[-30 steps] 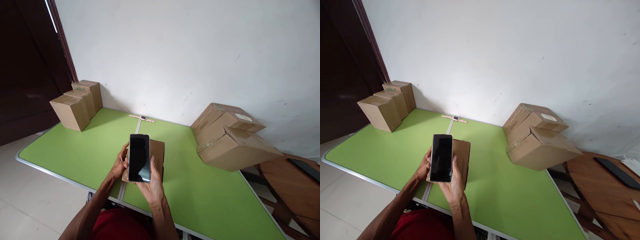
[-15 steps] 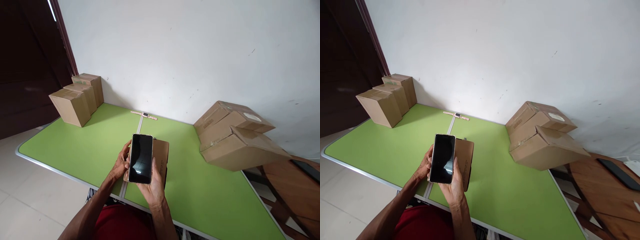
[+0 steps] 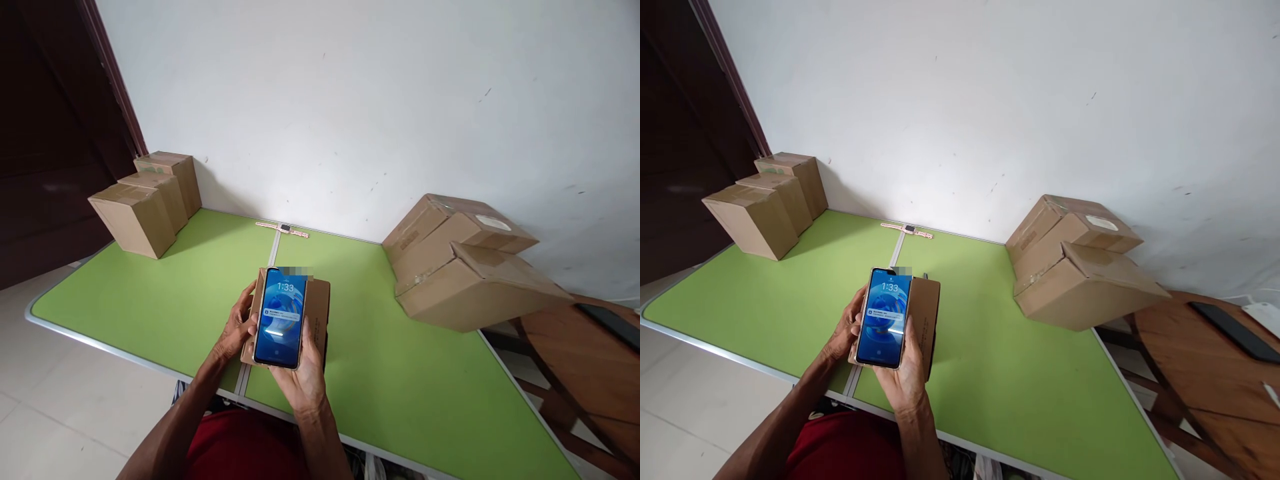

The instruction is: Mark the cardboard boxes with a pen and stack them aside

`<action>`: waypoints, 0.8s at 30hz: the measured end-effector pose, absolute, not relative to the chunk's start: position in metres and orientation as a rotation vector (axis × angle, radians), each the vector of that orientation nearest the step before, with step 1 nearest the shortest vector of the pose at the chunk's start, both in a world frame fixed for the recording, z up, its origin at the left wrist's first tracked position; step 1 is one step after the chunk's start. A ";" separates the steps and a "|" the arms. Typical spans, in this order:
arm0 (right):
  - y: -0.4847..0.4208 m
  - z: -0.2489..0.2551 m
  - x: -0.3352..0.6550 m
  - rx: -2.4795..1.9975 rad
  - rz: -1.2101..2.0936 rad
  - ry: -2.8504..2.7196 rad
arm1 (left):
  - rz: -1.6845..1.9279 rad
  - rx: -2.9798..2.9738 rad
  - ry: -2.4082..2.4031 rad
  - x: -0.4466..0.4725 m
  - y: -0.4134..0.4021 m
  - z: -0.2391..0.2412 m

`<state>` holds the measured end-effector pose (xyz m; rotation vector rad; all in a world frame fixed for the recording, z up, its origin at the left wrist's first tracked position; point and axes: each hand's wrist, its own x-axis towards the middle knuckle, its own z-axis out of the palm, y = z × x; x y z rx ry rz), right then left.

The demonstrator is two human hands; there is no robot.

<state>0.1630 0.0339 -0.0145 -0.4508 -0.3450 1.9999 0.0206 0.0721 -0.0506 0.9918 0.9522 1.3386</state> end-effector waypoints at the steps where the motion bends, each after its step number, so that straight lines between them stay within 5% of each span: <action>1: 0.034 -0.015 0.164 -0.462 1.997 -0.334 | 1.341 1.006 0.946 0.020 0.072 -0.050; 13: 0.044 0.004 0.262 -0.684 1.703 -0.498 | 1.326 0.859 1.058 0.009 0.075 -0.054; 24: 0.099 -0.052 0.311 -1.280 1.462 -0.442 | 1.355 0.820 1.125 0.008 0.077 -0.061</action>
